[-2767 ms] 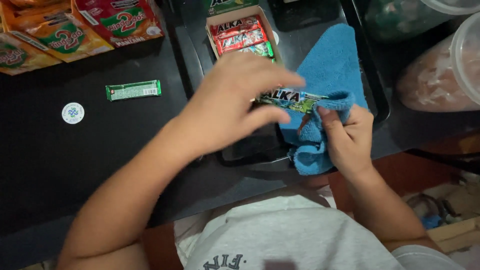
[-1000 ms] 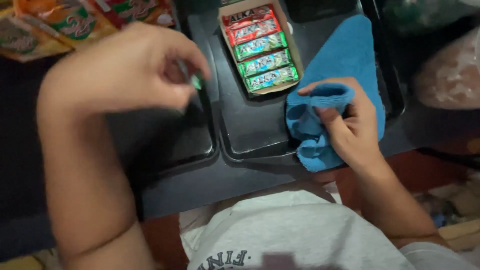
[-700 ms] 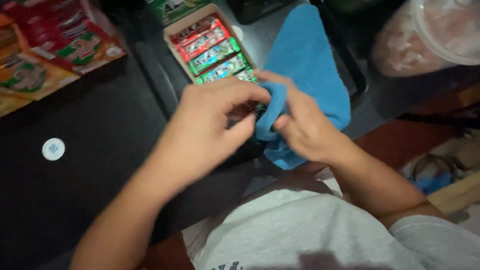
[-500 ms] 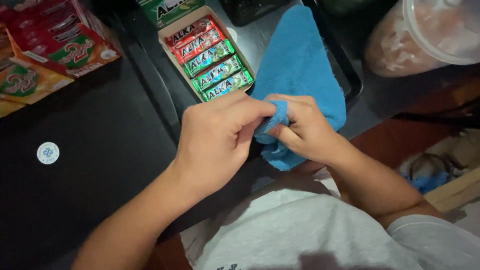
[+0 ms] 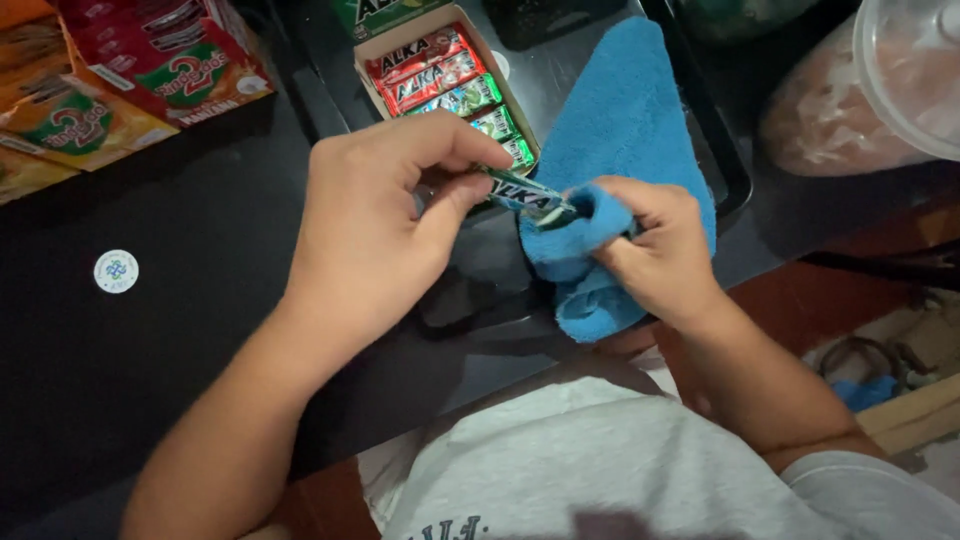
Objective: The person is cleaning individual lollipops and candy bars with a blue cloth and then sorting them into a white basket and onto a black tray.
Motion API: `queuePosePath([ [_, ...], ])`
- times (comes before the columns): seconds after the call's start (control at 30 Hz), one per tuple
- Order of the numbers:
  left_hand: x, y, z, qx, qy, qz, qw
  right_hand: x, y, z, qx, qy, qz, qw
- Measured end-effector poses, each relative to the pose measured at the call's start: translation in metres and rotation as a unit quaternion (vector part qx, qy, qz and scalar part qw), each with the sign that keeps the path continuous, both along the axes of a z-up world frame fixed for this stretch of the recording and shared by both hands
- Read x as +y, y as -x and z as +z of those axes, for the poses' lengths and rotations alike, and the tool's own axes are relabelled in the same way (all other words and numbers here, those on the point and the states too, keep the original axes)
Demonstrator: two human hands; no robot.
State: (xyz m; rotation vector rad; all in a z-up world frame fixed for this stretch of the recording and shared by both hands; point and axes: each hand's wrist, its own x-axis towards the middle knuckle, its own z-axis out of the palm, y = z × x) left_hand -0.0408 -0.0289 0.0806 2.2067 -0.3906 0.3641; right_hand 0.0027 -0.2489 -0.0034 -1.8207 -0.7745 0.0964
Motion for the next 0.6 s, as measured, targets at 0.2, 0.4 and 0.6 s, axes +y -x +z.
queuePosePath([
  [0.2,-0.007,-0.002,-0.014,0.116,-0.047,-0.043,0.991,-0.004,0.002,0.0,-0.001,0.02,-0.038,0.999],
  [0.4,-0.018,0.001,-0.027,0.09,-0.117,-0.069,0.987,0.001,0.006,0.0,-0.009,0.004,-0.053,0.999],
  [0.6,-0.009,-0.008,-0.028,0.111,-0.102,-0.053,0.987,-0.004,0.005,-0.009,-0.071,0.033,-0.108,0.991],
])
